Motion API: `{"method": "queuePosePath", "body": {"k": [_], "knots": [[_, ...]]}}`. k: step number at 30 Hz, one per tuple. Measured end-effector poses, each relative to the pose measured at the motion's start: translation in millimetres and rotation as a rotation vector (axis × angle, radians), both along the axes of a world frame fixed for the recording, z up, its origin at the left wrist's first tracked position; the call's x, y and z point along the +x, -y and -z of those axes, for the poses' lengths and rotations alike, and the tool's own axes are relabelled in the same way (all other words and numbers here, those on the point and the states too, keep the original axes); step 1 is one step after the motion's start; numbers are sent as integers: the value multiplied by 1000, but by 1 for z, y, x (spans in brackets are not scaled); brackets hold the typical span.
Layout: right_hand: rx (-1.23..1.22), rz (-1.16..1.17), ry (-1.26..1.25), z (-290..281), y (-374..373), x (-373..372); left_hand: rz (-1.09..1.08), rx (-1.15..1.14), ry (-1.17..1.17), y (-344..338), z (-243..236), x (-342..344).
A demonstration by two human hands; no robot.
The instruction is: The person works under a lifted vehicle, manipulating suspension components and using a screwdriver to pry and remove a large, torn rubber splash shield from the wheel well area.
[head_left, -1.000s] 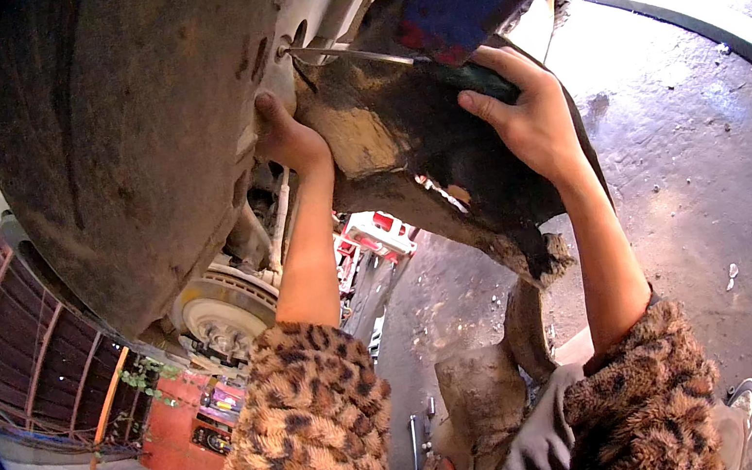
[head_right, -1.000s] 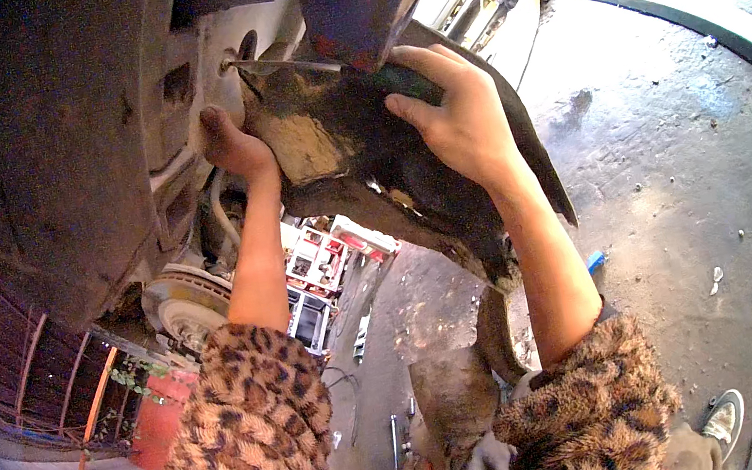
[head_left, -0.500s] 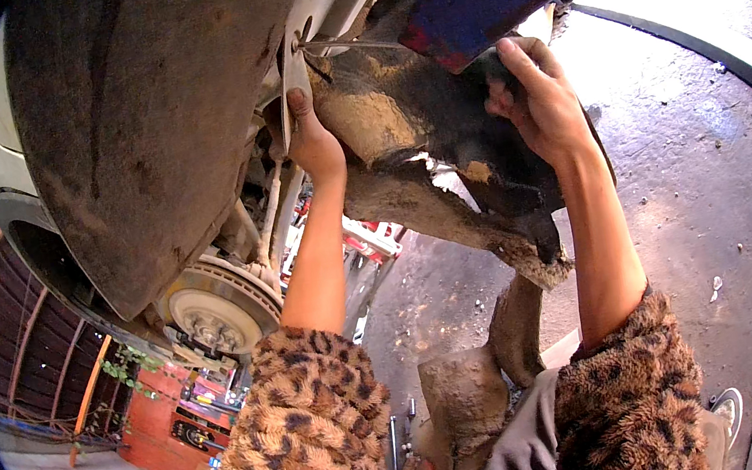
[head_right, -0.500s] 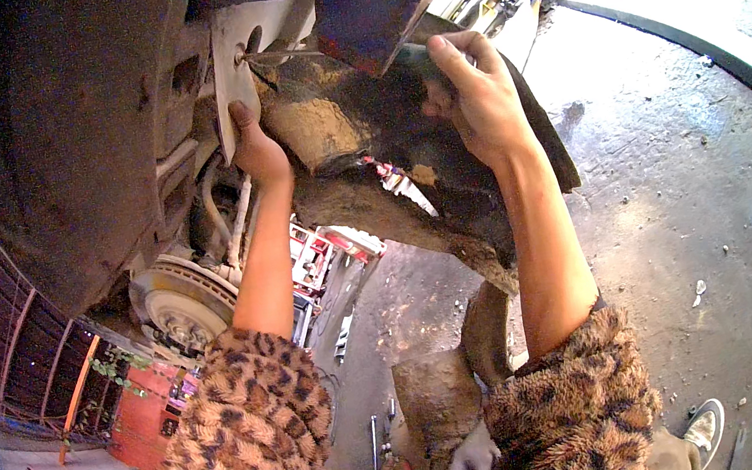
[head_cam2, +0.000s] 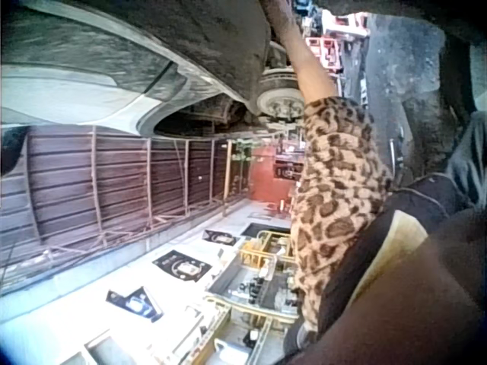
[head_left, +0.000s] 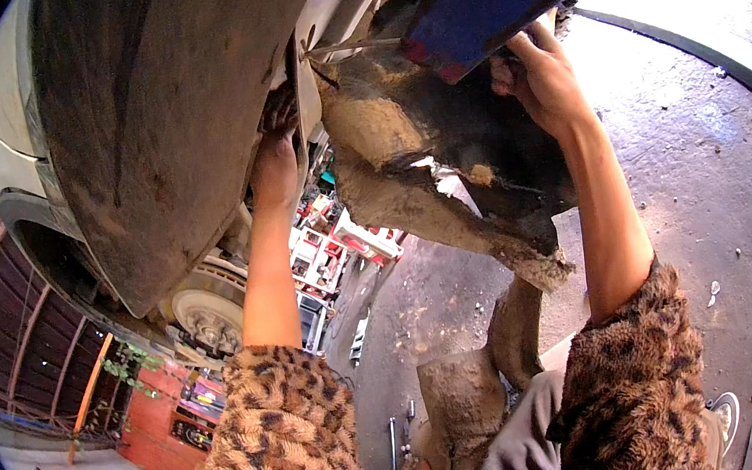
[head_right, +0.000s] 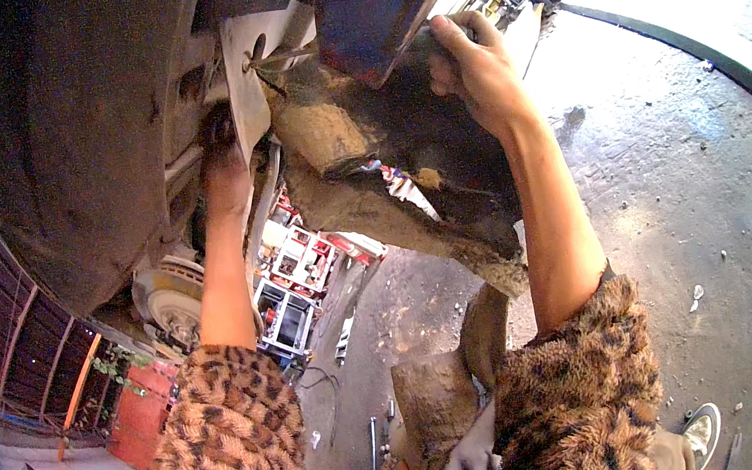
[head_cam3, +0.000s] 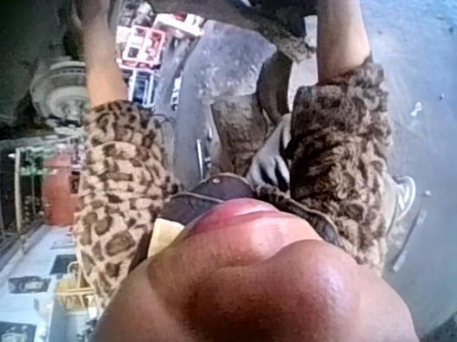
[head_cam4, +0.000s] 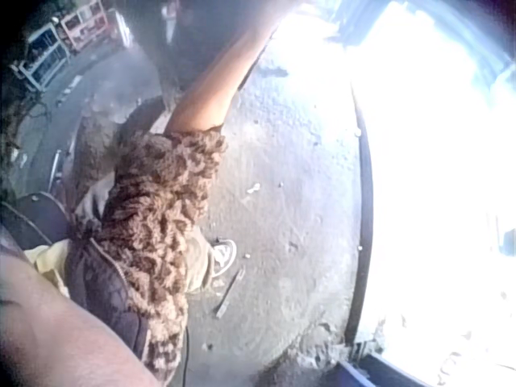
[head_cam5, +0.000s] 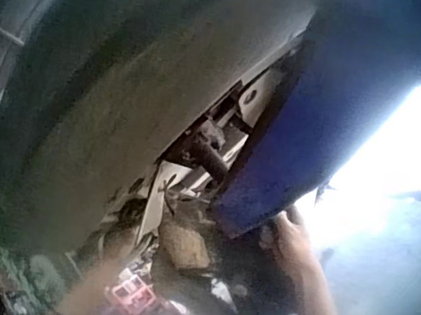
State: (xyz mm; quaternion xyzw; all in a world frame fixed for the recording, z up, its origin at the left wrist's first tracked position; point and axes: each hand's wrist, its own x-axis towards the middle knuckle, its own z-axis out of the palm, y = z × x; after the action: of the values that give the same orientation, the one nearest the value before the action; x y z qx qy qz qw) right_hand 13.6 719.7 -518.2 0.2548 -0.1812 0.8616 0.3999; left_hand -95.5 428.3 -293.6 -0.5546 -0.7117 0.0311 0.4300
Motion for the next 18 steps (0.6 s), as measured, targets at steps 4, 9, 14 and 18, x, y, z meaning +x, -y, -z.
{"method": "queuePosePath", "body": {"k": [4,9,14,18], "knots": [[-117,-17,-125,-11,5,5,-7,15,86,1,-40,-39],[46,-23,193,4,-11,-2,-115,119,10,-44,-36,-31],[19,34,67,7,-12,-8,-239,210,-74,-55,-27,-21],[-78,27,-94,0,-7,-6,-49,343,222,-53,-23,-14]]}}
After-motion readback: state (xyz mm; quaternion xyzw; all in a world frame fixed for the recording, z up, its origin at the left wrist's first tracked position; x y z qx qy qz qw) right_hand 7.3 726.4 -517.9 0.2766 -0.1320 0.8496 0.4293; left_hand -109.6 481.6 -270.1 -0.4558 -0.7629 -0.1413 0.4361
